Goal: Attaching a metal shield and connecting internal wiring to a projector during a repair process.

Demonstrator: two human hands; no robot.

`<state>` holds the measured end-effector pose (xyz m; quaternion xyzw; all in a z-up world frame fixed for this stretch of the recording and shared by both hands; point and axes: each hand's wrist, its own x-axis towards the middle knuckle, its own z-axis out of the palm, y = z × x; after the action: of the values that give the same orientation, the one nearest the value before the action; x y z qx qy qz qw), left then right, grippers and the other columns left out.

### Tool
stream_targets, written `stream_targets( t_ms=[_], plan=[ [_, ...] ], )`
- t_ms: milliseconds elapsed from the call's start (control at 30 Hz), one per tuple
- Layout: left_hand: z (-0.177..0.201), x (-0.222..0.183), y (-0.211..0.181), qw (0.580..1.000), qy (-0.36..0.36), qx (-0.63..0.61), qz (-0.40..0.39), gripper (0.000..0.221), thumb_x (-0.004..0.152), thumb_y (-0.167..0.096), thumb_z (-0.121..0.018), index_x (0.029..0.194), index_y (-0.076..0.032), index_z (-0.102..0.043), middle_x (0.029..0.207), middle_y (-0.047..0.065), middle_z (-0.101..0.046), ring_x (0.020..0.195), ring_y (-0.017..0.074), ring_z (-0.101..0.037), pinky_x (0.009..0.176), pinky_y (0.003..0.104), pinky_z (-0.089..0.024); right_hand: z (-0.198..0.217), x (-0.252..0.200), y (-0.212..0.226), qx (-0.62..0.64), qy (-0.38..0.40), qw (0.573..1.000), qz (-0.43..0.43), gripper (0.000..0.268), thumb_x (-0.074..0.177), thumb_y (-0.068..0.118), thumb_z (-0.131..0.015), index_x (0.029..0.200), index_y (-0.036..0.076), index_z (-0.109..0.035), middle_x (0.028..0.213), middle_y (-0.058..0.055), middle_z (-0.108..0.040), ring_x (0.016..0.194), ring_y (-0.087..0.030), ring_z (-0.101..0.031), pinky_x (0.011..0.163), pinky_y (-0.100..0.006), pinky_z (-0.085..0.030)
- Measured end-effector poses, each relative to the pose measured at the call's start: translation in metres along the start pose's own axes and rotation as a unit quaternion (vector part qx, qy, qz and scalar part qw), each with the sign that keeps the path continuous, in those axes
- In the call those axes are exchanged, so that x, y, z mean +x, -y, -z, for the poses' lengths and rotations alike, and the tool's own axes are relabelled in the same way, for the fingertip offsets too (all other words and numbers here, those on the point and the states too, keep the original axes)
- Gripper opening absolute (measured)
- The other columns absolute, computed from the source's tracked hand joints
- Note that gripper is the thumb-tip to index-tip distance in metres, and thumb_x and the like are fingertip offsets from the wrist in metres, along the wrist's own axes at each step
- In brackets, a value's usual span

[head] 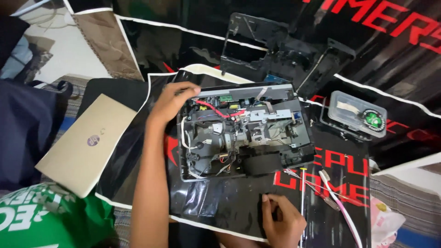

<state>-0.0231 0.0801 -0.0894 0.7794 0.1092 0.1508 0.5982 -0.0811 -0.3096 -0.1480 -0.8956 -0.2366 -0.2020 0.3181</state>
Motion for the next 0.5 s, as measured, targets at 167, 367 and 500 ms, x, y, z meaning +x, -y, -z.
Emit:
stream_targets(
  t_ms=[167, 367, 500],
  plan=[
    [-0.001, -0.024, -0.069, 0.953, -0.011, 0.134, 0.272, 0.082, 0.075, -0.070, -0.055, 0.139, -0.020, -0.064, 0.156, 0.003, -0.052, 0.141, 0.0235, -0.049, 0.112, 0.041, -0.038, 0.002, -0.003, -0.009, 0.115, 0.032, 0.984, -0.133, 0.016, 0.093, 0.023, -0.069, 0.081, 0.012, -0.075, 0.055, 0.005, -0.039, 0.052, -0.007, -0.032, 0.050, -0.025, -0.031],
    [0.000, -0.020, -0.064, 0.961, -0.013, 0.088, 0.262, 0.051, 0.079, -0.059, -0.062, 0.117, -0.026, -0.072, 0.144, -0.002, -0.060, 0.135, 0.0192, -0.054, 0.109, 0.036, -0.040, -0.010, -0.008, -0.005, 0.012, -0.013, 0.998, -0.056, 0.024, 0.095, 0.031, -0.068, 0.075, 0.017, -0.070, 0.053, 0.006, -0.040, 0.049, -0.009, -0.031, 0.049, -0.026, -0.030],
    [-0.005, -0.017, -0.039, 0.973, -0.073, 0.040, 0.214, 0.032, 0.082, -0.050, -0.069, 0.102, -0.025, -0.072, 0.130, -0.003, -0.066, 0.132, 0.0198, -0.057, 0.109, 0.040, -0.039, -0.009, -0.010, -0.004, 0.012, -0.011, 0.999, -0.046, 0.021, 0.095, 0.028, -0.069, 0.077, 0.016, -0.071, 0.055, 0.007, -0.046, 0.048, -0.008, -0.035, 0.050, -0.026, -0.032]
  ],
)
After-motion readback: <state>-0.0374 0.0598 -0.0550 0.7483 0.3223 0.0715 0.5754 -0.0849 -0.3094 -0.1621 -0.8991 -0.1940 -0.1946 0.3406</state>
